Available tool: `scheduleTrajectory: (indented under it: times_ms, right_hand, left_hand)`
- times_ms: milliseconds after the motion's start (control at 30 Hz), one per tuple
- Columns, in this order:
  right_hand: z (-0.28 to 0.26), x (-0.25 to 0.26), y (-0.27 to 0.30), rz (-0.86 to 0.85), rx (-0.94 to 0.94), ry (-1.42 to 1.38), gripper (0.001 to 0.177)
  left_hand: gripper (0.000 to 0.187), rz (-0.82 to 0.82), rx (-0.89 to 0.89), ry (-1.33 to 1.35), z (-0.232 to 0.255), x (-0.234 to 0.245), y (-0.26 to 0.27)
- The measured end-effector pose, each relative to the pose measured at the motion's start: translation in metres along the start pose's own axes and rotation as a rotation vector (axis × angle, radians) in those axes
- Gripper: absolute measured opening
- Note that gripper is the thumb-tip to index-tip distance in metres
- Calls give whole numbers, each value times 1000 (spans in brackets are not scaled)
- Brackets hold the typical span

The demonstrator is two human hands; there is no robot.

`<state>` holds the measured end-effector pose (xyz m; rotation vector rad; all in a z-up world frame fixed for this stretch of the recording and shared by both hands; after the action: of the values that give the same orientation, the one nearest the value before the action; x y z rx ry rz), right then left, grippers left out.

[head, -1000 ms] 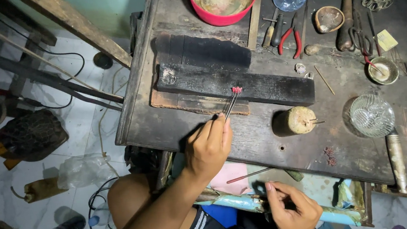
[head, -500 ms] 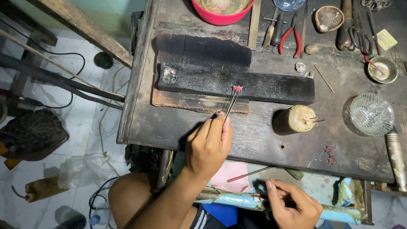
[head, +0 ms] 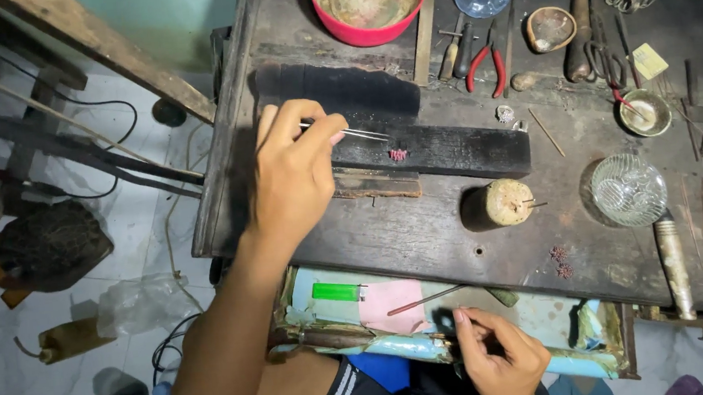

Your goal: The person is soldering small jewelry components on a soldering block using a blowtorch and tweezers.

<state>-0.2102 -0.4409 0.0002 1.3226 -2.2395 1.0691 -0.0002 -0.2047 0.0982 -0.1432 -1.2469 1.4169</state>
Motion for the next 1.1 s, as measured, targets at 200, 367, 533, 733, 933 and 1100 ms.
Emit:
scheduleTrajectory:
  times_ms: [200, 367, 533, 733, 933, 1100]
  right_hand:
    - [0, -2, 1, 35, 1, 62, 6]
    - [0, -5, 2, 63, -8, 55, 5]
    - [-2, -5, 1, 79, 3, 60, 6]
    - [0, -5, 3, 76, 1, 71, 7]
    - [1, -6, 4, 78, 29, 68, 7]
    - [1, -5, 4, 63, 42, 75, 7]
  left_hand:
    - [18, -40, 41, -12, -5, -15, 9]
    - [19, -43, 52, 6, -7, -19, 9]
    - [21, -49, 62, 8, -8, -22, 11]
    - [21, -66, 74, 31, -10, -24, 12]
    - [19, -69, 84, 42, -12, -26, 12]
    - [19, -65, 91, 51, -13, -28, 13]
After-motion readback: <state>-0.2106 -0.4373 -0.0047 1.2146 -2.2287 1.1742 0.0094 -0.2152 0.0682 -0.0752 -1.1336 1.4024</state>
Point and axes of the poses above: each hand's wrist, its own y-axis away from the middle knuckle, its own x-axis out of the back of the hand, z = x × y, the point moved 3 cm from there along -y, towards the middle knuckle, and after that the axes turned 2 degrees about -x, right-handed, at the moved point
